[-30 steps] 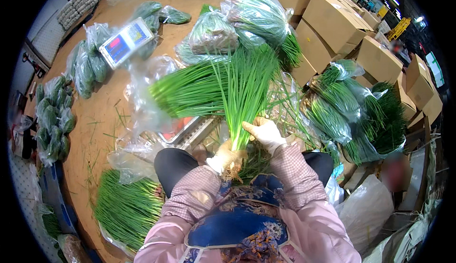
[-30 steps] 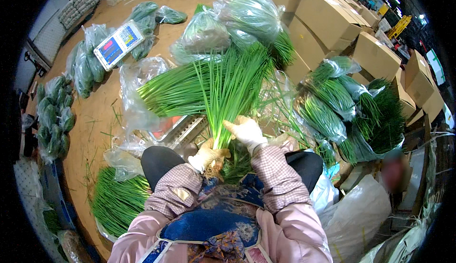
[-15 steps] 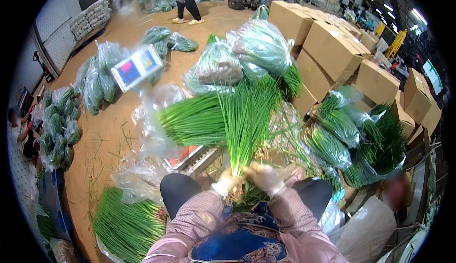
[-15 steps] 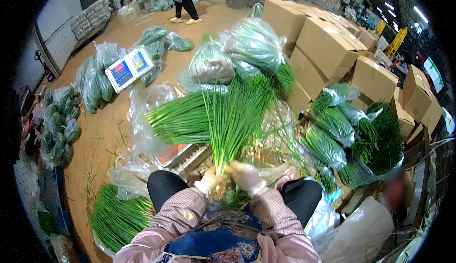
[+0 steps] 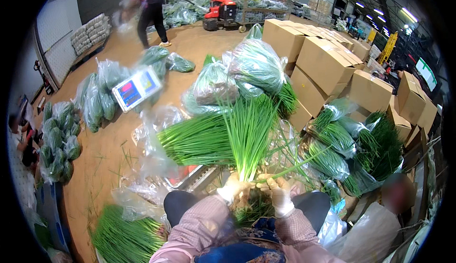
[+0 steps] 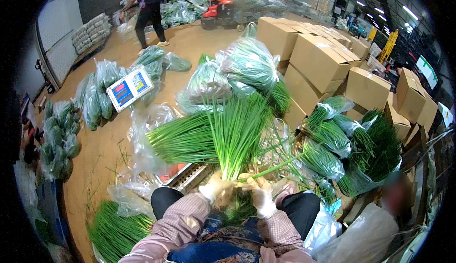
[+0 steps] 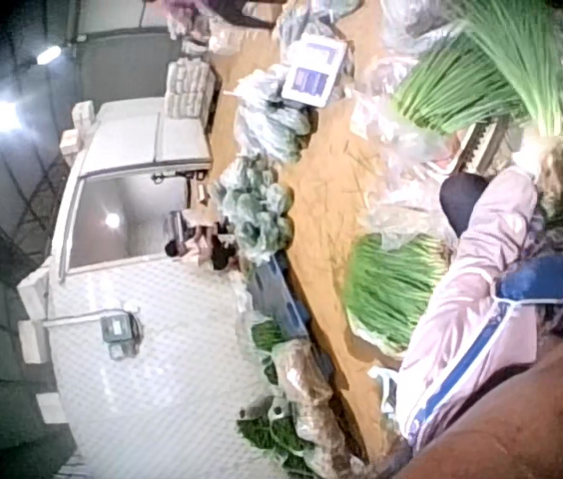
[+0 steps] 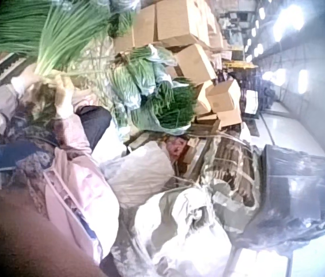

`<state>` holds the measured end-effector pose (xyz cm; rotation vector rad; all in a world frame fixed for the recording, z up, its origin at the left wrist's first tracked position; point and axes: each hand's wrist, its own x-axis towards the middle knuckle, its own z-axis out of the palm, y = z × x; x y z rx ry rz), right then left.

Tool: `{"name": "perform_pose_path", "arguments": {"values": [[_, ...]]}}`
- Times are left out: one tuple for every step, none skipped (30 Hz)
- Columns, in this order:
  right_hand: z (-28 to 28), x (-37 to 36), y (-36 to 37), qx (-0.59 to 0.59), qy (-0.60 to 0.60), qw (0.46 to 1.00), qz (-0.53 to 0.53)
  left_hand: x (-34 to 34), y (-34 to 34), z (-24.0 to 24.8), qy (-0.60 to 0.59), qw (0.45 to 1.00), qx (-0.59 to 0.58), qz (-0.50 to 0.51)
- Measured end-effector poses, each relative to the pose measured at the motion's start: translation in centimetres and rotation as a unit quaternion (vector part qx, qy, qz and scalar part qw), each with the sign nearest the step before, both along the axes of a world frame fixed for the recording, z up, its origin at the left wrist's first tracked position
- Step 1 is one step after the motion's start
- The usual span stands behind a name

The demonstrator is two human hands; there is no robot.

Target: The person gathers bunches of green onions from a pile, aligns the stems, and places them into plastic bags using an electronic scale for weight measurement.

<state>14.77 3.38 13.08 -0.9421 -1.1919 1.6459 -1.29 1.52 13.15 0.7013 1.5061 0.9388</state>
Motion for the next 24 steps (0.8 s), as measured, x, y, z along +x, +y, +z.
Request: {"name": "perform_pose_path", "arguments": {"values": [[-0.1, -0.1, 0.0, 0.022, 0.003, 1.000, -0.007, -0.3, 1.6, -0.8, 0.059, 0.997, 0.041, -0.019], [0.0, -0.1, 0.2, 0.044, 0.006, 0.999, -0.014, -0.3, 2.8, -0.5, 0.048, 0.999, 0.013, -0.022], [0.6, 0.6, 0.6, 0.039, 0.083, 0.996, 0.021, -0.3, 4.1, -1.0, 0.033, 0.999, -0.007, -0.001], [2.1, 0.8, 0.7, 0.091, 0.080, 0.992, -0.014, -0.7, 5.1, -2.1, 0.020, 0.999, -0.028, 0.026], [3.9, 0.9, 0.8, 0.143, 0.078, 0.985, -0.050, -2.3, 5.6, -4.0, 0.025, 0.999, -0.009, 0.044], [5.5, 1.7, 1.0, 0.196, 0.068, 0.974, -0.092, -3.6, 5.2, -4.7, 0.062, 0.998, -0.008, 0.022], [6.5, 2.2, 1.8, 0.238, 0.064, 0.960, -0.130, -5.3, 4.4, -5.9, 0.078, 0.997, 0.006, 0.013], [7.7, 3.5, 2.8, 0.286, 0.058, 0.941, -0.173, -6.1, 4.3, -6.6, 0.093, 0.995, 0.027, -0.001], [7.8, 5.2, 4.3, 0.230, 0.134, 0.930, -0.255, -6.4, 4.9, -7.9, 0.055, 0.997, 0.058, 0.002], [7.2, 7.0, 5.8, 0.171, 0.204, 0.905, -0.331, -6.3, 5.7, -9.5, 0.011, 0.996, 0.088, 0.007], [5.6, 8.7, 7.2, 0.145, 0.211, 0.914, -0.315, -5.3, 6.7, -10.4, -0.040, 0.992, 0.120, 0.005], [4.2, 9.7, 8.3, 0.117, 0.220, 0.922, -0.297, -4.4, 6.6, -9.7, -0.063, 0.993, 0.104, -0.006], [5.9, 6.1, 6.3, -0.022, 0.152, 0.954, -0.258, -4.0, 5.6, -8.0, -0.077, 0.993, 0.084, -0.011], [0.3, 6.7, 8.4, 0.080, 0.042, 0.983, -0.160, -2.9, 5.8, -6.1, -0.098, 0.992, 0.078, -0.026], [1.4, 2.2, 6.3, 0.094, -0.016, 0.994, -0.057, -3.8, 5.1, -7.4, -0.096, 0.990, 0.108, -0.012], [0.8, -0.4, 5.6, 0.108, -0.078, 0.991, -0.005, -3.4, 4.9, -6.7, -0.103, 0.990, 0.098, -0.015], [1.3, -2.3, 5.9, 0.125, -0.236, 0.963, 0.042, -2.8, 4.6, -4.8, -0.111, 0.990, 0.089, -0.020], [0.7, -3.2, 6.1, 0.110, -0.245, 0.962, 0.054, -2.1, 4.6, -3.9, -0.121, 0.989, 0.081, -0.027], [-0.8, -4.0, 6.6, 0.174, -0.312, 0.933, 0.035, -2.0, 4.6, -3.9, -0.125, 0.987, 0.099, -0.028], [-1.9, -4.5, 6.9, 0.236, -0.376, 0.896, 0.014, -2.1, 4.8, -5.1, -0.136, 0.984, 0.110, -0.030], [-1.6, -4.7, 6.7, 0.233, -0.386, 0.892, 0.014, -2.2, 4.7, -5.2, -0.151, 0.981, 0.120, -0.027], [-0.9, -4.6, 6.4, 0.229, -0.397, 0.889, 0.014, -2.3, 4.6, -5.3, -0.166, 0.977, 0.130, -0.024], [-0.4, -4.7, 6.3, 0.226, -0.407, 0.885, 0.014, -2.3, 4.1, -5.4, -0.106, 0.987, 0.122, -0.006], [-0.3, -4.7, 6.0, 0.285, -0.398, 0.872, 0.012, -2.5, 4.2, -5.7, -0.106, 0.986, 0.131, -0.004]]}}
